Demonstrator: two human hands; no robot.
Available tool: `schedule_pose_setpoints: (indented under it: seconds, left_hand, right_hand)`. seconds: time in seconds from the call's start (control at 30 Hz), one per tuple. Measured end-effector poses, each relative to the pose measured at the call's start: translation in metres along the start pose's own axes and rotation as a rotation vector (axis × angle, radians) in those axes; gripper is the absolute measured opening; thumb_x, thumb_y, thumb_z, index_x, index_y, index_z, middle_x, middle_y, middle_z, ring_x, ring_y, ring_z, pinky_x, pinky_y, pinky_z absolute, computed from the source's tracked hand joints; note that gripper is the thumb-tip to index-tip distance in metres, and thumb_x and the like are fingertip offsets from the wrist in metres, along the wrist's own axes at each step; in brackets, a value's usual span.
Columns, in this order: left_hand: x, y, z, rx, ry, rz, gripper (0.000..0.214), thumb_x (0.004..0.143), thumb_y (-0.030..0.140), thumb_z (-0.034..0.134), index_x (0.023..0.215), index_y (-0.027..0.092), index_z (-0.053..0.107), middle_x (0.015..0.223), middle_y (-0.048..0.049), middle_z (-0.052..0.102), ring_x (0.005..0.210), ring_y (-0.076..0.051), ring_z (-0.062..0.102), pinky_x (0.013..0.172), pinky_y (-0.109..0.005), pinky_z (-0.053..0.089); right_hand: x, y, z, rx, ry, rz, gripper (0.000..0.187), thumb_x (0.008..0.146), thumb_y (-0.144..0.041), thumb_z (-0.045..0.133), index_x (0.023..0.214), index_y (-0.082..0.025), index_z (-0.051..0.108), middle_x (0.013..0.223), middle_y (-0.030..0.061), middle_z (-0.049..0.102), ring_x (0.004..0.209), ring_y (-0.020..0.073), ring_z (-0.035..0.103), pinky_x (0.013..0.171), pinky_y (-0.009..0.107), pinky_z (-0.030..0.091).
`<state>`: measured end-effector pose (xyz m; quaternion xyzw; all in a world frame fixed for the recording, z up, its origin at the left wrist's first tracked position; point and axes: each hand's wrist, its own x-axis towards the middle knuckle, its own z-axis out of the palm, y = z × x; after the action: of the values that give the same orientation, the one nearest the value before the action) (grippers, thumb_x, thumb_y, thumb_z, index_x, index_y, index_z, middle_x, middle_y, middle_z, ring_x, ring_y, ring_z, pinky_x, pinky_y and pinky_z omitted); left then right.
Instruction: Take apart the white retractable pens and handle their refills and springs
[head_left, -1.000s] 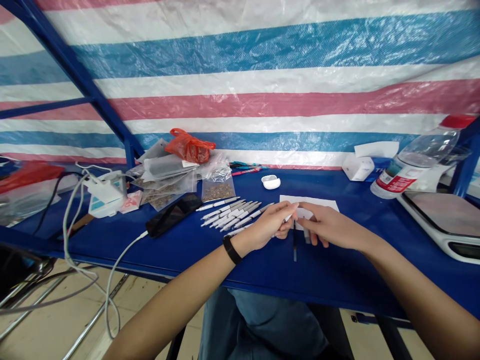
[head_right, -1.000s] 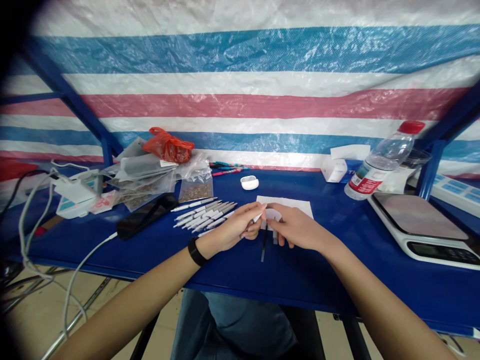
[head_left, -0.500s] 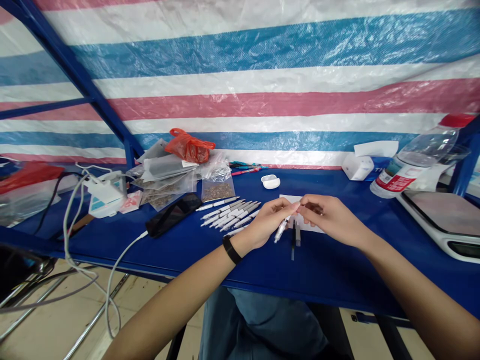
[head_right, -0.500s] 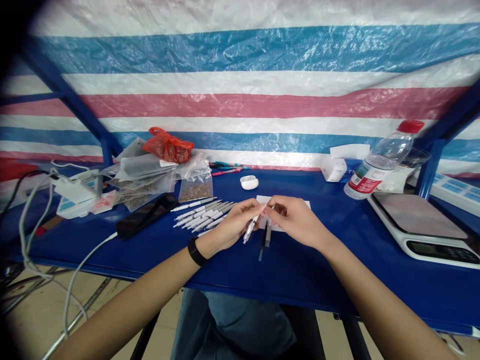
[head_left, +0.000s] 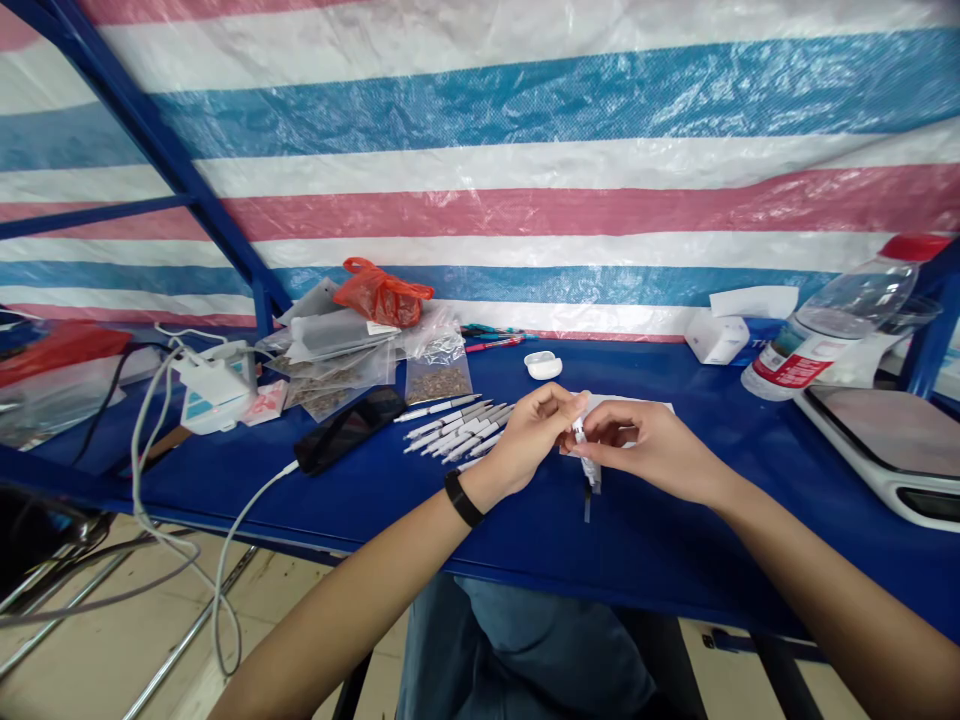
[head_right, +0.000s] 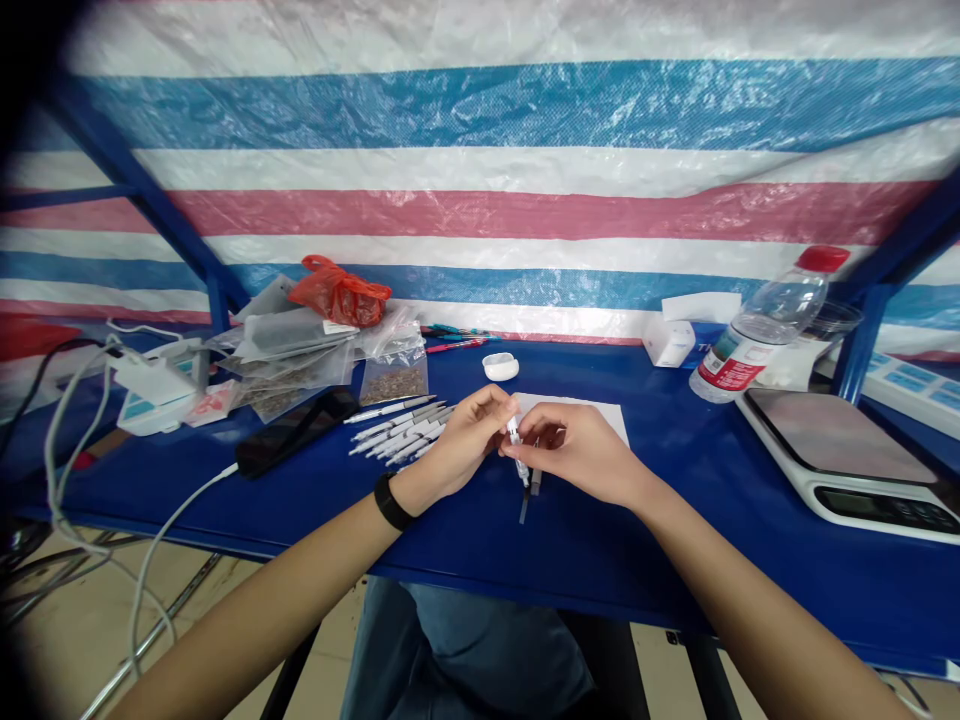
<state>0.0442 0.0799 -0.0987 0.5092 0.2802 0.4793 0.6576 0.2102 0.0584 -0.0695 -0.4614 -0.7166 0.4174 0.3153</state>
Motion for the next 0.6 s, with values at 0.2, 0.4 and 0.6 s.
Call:
schedule_pose_setpoints:
  seconds: [0.2, 0.4, 0.6]
  left_hand:
    - [0.0009, 0.0002, -0.0006, -0.013, 0.013, 0.011, 0.059, 0.068, 0.066, 0.083, 0.072, 0.019, 0.048, 0.055, 0.0084, 0.049, 0.045, -0.006, 0.046, 0.047, -0.020, 0.039]
    - [0.0012, -0.0006, -0.0002, -0.006, 0.011, 0.008, 0.058, 0.067, 0.065, 0.083, 0.072, 0.019, 0.048, 0.054, 0.0082, 0.050, 0.044, -0.007, 0.048, 0.045, -0.020, 0.039]
    - [-0.0004, -0.0003, 0.0008, 0.017, -0.010, -0.039, 0.057, 0.071, 0.066, 0.081, 0.080, 0.019, 0.049, 0.054, 0.0080, 0.053, 0.045, -0.009, 0.052, 0.046, -0.020, 0.043]
  right_hand:
    - [-0.0014, -0.0056, -0.0028, -0.007, -0.084, 0.007, 0.029, 0.082, -0.046, 0.067, 0.081, -0.018, 0.074, 0.076, 0.0052, 0.074, 0.068, 0.0184, 0.067, 0.066, 0.031, 0.053]
    - [-0.0009, -0.0073, -0.0031, -0.001, -0.096, 0.070, 0.016, 0.077, -0.034, 0.063, 0.075, -0.019, 0.070, 0.072, 0.0027, 0.072, 0.065, 0.0166, 0.066, 0.065, 0.029, 0.052]
    - [0.0000, -0.0015, -0.0010, 0.037, -0.066, 0.153, 0.017, 0.073, -0.034, 0.062, 0.074, -0.018, 0.069, 0.073, 0.0029, 0.071, 0.066, 0.0158, 0.064, 0.062, 0.027, 0.051]
